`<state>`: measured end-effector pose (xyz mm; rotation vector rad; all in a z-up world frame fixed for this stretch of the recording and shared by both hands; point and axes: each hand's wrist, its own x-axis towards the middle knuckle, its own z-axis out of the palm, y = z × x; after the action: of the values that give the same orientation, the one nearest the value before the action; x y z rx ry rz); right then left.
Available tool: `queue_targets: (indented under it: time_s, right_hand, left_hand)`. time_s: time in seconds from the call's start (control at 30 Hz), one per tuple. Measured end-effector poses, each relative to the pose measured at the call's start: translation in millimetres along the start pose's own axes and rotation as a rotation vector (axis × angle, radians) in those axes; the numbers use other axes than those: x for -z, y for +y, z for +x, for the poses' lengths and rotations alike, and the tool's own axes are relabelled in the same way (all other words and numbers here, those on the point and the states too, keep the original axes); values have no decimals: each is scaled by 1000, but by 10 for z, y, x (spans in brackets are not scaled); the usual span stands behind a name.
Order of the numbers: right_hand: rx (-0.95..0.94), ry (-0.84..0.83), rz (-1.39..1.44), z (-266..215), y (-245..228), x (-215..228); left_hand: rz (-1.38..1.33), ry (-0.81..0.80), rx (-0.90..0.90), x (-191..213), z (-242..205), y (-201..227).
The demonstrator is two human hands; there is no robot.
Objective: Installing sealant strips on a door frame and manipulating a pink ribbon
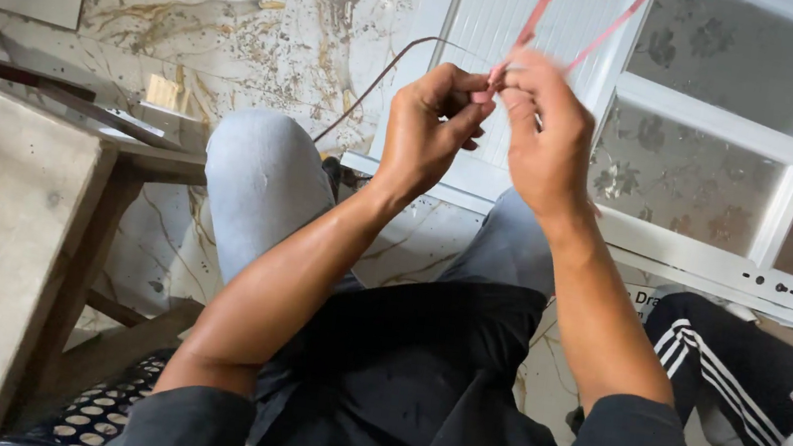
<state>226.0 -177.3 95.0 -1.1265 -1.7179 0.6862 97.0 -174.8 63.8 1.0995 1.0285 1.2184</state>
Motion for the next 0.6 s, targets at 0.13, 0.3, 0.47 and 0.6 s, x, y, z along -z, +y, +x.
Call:
queue_targets:
  time_s: [0.13, 0.3, 0.47, 0.6]
  right_hand:
    - [132, -82, -229, -16, -89, -12]
    - [-14, -192, -19, -26, 147, 179]
    - [-225, -371, 512, -209, 656, 370]
    - [-64, -371, 135, -150, 436, 335]
  left_hand:
    - [152, 110, -143, -46, -25, -13]
    - [318, 71, -174, -32, -43, 81]
    - [-31, -210, 95, -12, -5, -191]
    - [-312, -438, 471, 59, 18, -131]
